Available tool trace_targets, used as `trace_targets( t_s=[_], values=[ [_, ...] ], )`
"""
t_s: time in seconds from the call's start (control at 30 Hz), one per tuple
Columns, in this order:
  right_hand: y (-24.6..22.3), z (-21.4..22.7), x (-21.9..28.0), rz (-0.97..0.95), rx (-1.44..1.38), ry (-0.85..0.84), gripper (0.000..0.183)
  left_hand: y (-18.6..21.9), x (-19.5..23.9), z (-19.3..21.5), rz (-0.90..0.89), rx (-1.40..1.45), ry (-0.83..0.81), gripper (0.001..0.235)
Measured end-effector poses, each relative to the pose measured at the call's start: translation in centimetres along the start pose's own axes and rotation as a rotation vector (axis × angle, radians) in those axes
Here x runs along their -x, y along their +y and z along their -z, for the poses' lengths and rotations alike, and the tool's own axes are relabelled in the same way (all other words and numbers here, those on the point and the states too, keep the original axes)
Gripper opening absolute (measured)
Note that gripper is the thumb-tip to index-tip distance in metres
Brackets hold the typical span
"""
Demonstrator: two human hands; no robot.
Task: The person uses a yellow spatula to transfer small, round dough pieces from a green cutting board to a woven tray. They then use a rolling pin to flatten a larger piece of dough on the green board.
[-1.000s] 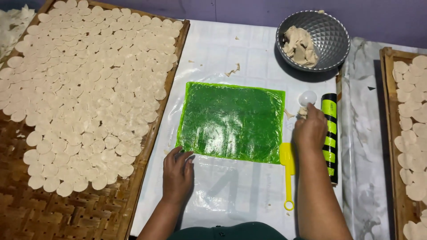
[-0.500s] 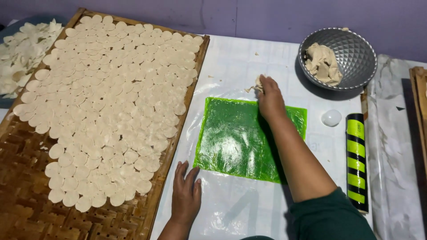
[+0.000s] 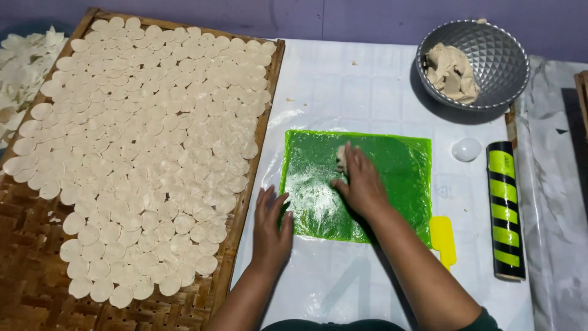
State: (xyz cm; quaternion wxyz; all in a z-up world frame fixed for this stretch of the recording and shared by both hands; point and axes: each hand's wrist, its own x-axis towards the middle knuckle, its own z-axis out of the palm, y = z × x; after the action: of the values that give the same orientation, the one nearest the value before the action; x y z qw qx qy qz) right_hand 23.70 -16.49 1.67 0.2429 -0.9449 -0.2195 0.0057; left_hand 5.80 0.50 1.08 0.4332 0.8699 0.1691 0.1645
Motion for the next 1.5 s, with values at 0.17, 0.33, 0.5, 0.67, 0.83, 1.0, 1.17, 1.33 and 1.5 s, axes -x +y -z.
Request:
trace_targets(
  t_s=[0.17,0.33,0.5,0.67,0.83,1.0,1.17,1.33,1.5],
  values=[
    [3.9,3.5,5.8,0.208,0.032,0.251,0.068,0.1,-5.3,-6.9,-0.182,-0.026,-0.059,0.046],
    [15.5,8.2,11.2,-0.302,0.363,0.456,0.057,7.3,-10.1,-8.6,-0.27,-0.321,-0.165,0.056],
    [20.1,9.1,12.9,-0.681,0.359,0.25,0.094,8.5,-13.0,-11.2,-0.22,-0.462,-0.523,0.056],
    [20.3,10.4,13.6,-0.856,0.319,0.118,0.074,0.1,-12.4,-21.5,-0.382,-0.458,-0.273,0.052],
    [15.6,13.2,13.7,-0.722,0.148,0.208,0.064,3.6,-12.3,-17.1,-0.324,-0.412,-0.337,0.065],
    [6.8,14.4,8.1,-0.145,0.165,0.081,0.058,4.2,-13.1,-11.1,-0.198,0.029,0.137,0.067],
    [4.7,10.3,1.9,0.129,0.279,-0.105,0.06,5.2,-14.6,-7.3,-0.33,-0.384,0.151,0.064],
    [5.6,5.5,-3.4,0.066,0.295,-0.164,0.057,3.4,-17.9,-9.1,-0.179,-0.732,-0.269,0.06],
    [7.4,2.5,-5.0,-0.02,0.368,-0.017,0.065,2.5,-16.7,-9.5,-0.141,-0.688,-0.239,0.058]
  ],
)
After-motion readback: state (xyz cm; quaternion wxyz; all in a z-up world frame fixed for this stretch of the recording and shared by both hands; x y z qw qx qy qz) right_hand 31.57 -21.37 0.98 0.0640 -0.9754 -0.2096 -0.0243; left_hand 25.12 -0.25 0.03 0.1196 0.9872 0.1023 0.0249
